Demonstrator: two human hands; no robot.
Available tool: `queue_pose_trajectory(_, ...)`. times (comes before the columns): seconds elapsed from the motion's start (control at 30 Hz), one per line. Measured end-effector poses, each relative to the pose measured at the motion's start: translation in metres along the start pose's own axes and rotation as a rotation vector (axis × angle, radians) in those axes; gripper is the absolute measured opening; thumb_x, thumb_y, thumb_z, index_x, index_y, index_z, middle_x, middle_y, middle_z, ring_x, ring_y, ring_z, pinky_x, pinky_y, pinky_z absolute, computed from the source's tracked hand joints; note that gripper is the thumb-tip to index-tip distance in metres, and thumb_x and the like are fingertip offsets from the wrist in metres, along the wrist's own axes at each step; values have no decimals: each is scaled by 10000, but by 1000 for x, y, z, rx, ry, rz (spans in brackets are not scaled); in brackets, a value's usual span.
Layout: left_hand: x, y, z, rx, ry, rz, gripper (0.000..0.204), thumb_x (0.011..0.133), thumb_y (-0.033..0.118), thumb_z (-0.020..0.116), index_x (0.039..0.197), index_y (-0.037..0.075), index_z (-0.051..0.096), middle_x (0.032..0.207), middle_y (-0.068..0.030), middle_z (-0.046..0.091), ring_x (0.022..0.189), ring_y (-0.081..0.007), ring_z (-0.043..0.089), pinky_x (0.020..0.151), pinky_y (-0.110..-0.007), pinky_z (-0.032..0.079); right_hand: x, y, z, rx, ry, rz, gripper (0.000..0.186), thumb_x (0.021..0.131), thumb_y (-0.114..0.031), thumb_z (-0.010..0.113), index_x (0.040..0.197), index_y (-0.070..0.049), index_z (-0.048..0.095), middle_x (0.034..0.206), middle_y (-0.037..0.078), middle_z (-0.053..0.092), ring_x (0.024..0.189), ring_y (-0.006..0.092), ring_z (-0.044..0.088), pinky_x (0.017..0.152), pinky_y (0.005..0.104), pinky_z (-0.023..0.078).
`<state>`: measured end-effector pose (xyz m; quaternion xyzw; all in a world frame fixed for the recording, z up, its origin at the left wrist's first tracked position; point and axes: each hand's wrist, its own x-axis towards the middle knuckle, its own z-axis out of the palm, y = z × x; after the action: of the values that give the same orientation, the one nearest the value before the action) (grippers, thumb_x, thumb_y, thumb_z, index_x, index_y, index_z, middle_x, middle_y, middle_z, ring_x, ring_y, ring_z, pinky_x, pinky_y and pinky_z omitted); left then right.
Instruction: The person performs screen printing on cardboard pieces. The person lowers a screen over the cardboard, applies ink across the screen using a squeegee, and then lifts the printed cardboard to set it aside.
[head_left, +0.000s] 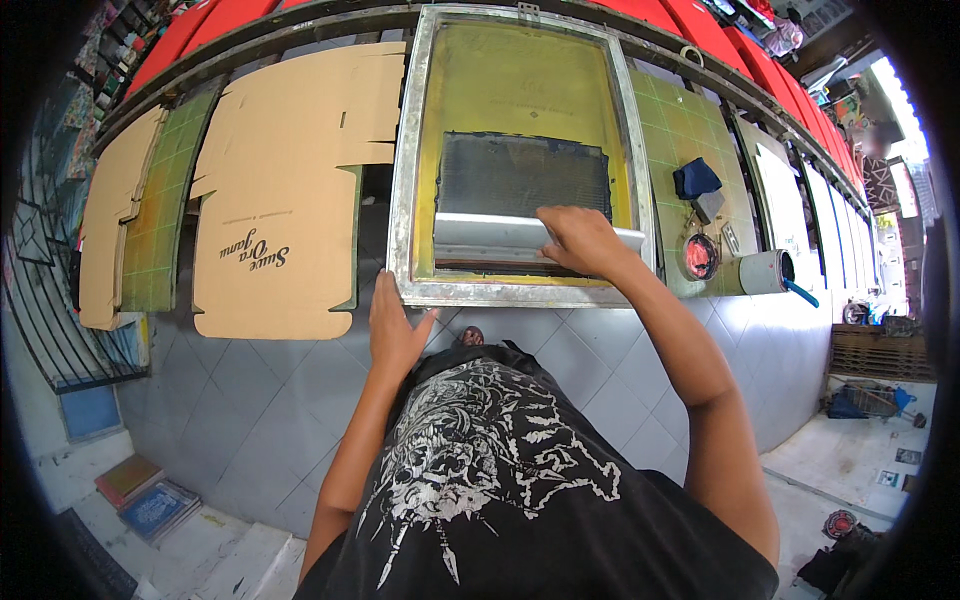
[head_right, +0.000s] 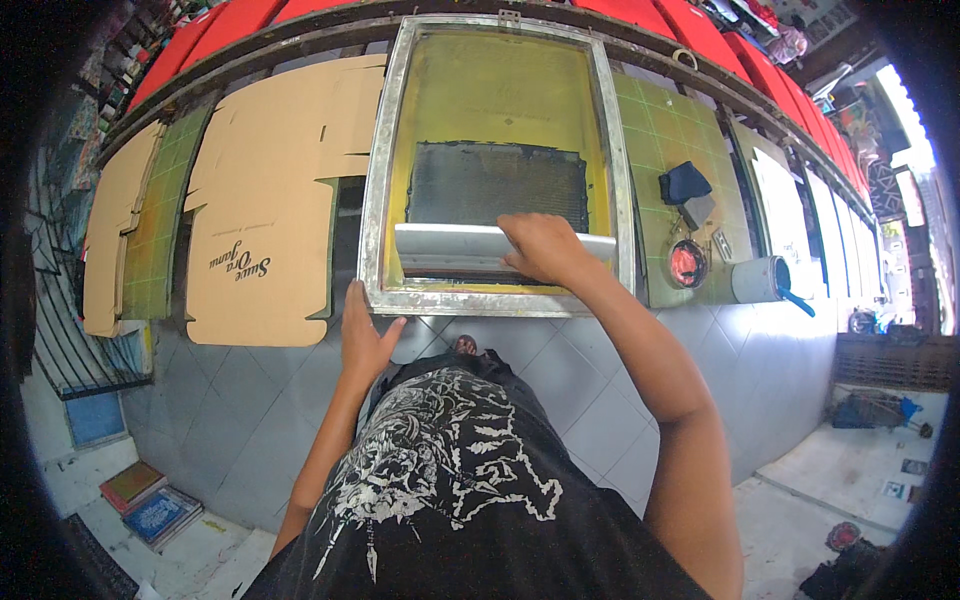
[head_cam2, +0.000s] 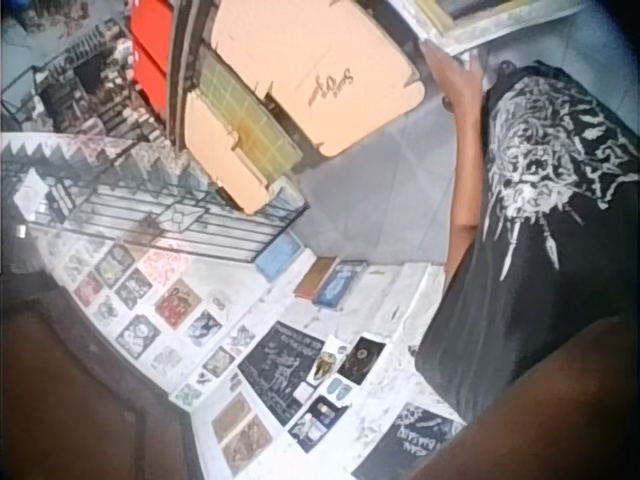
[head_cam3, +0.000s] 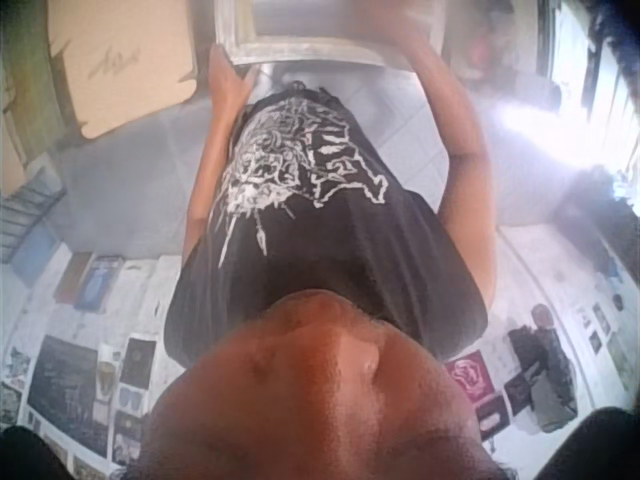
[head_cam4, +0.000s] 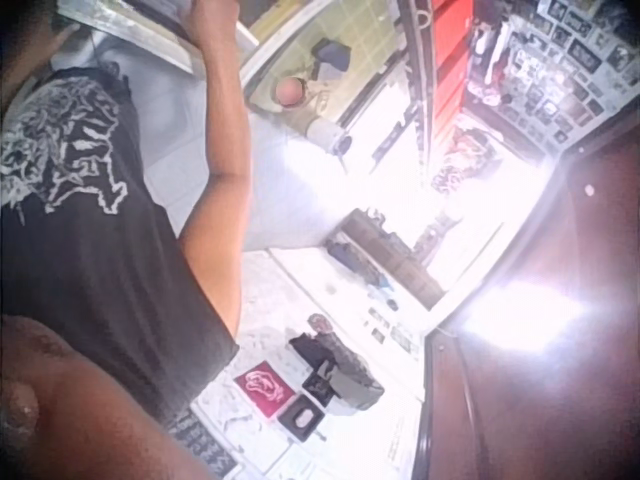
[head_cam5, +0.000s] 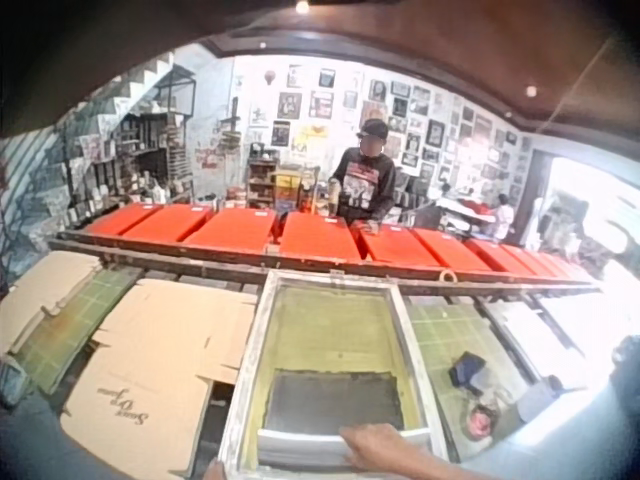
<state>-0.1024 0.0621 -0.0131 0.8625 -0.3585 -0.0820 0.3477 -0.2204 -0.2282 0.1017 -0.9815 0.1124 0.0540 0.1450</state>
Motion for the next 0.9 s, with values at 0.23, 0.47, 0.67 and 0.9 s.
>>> queue_pose_trajectory(0.23, 1, 3, 1, 32, -5, -17, 833, 780, 258, 721, 1381, -96, 265, 1437, -300, 298, 1332, -428, 302, 1098, -459, 254, 52, 40, -17, -67, -28, 5, 349, 723, -259, 743, 920, -32, 566, 908, 179, 646, 891, 380, 617, 769, 470, 486)
queue_pose_trajectory(0.47, 2, 3, 2, 46, -3, -44, 825, 776, 242, 723, 1378, -94, 269, 1437, -299, 298, 1330, -430, 303, 1097, -455, 258, 131, 98, -41, -51, 8, 20, 417, 709, -302, 766, 991, -51, 589, 922, 192, 644, 910, 387, 609, 775, 472, 481)
queue_pose_trajectory(0.67, 3, 3, 2, 44, -9, -42, 825, 769, 237, 726, 1372, -101, 276, 1420, -311, 316, 1317, -440, 319, 1094, -458, 261, 142, 108, -50, -149, 164, -25, 358, 682, -257, 774, 934, -56, 618, 891, 164, 655, 869, 369, 625, 757, 464, 490)
queue_pose_trajectory(0.9, 4, 3, 2, 25, -2, -40, 828, 760, 236, 730, 1359, -119, 282, 1408, -324, 325, 1309, -446, 329, 1091, -458, 267, 56, 43, 41, -268, 466, -85, 140, 779, -60, 530, 916, -64, 555, 883, 102, 576, 874, 288, 585, 666, 396, 516)
